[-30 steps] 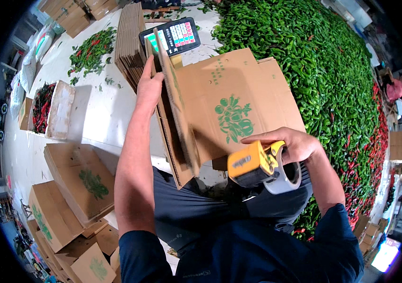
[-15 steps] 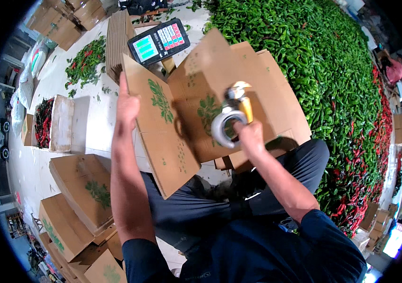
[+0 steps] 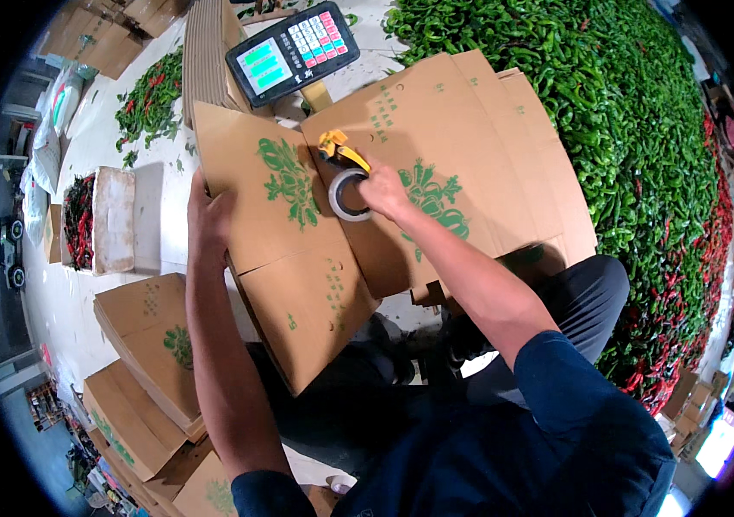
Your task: The person assembles flat cardboard sheets into boxes by folding and taping the seams with a handheld tape dispenser. The person then fills one box with green peppers from a nearby pile and seals it.
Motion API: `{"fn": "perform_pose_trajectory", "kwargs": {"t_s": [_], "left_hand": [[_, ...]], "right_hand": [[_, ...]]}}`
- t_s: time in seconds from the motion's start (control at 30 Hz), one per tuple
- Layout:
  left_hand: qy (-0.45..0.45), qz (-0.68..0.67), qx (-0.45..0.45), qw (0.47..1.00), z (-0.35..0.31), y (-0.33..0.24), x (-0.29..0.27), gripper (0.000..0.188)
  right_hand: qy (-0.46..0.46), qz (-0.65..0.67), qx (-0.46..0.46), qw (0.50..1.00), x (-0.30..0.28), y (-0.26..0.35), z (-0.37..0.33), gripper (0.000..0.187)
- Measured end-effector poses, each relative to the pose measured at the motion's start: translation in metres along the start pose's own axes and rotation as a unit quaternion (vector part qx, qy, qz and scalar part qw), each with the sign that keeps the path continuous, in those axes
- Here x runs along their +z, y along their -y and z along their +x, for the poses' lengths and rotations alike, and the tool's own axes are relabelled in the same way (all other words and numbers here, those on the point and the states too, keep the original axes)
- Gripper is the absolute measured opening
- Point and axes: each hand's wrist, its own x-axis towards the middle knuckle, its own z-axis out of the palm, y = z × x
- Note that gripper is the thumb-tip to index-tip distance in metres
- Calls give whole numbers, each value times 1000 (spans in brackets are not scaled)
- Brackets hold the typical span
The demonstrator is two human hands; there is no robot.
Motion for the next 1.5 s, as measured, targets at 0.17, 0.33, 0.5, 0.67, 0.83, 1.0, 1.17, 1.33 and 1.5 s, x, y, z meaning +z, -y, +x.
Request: {"fn": "perform_pose_trajectory", "kwargs": {"t_s": [0.17,0.33,0.5,0.67,0.83,1.0,1.17,1.33,1.5], "left_hand": [[-47,12,-5,999,-8,-12,16,57],[-45,76,10,996,-8,-10,5,55],[-28,92,45,994,-2,-5,11,50],[28,-3,37,999,6,0,12,44],[18,-122,63,990,-1,12,5,46],[-26,-7,-2,1000,3,-5,18,52],[-20,-1,17,1000,4,-10,26,48],[-9,4,8,1000,3,-17,43,51],[6,99,50,994,8,-18,49,49]], "right_hand": [[22,-16,-43,999,21,16,14,61],[80,-109,-61,989,33,47,-5,59],[99,-10,-98,990,31,40,5,66],[217,-88,-41,971,12,20,-22,64],[341,-126,-24,931,-29,37,-140,68],[385,-153,-92,906,-40,-17,-182,75],[542,-319,-226,744,-10,5,-54,56],[612,-377,-201,666,48,18,-4,47],[555,-392,-240,694,40,24,-21,31]]}}
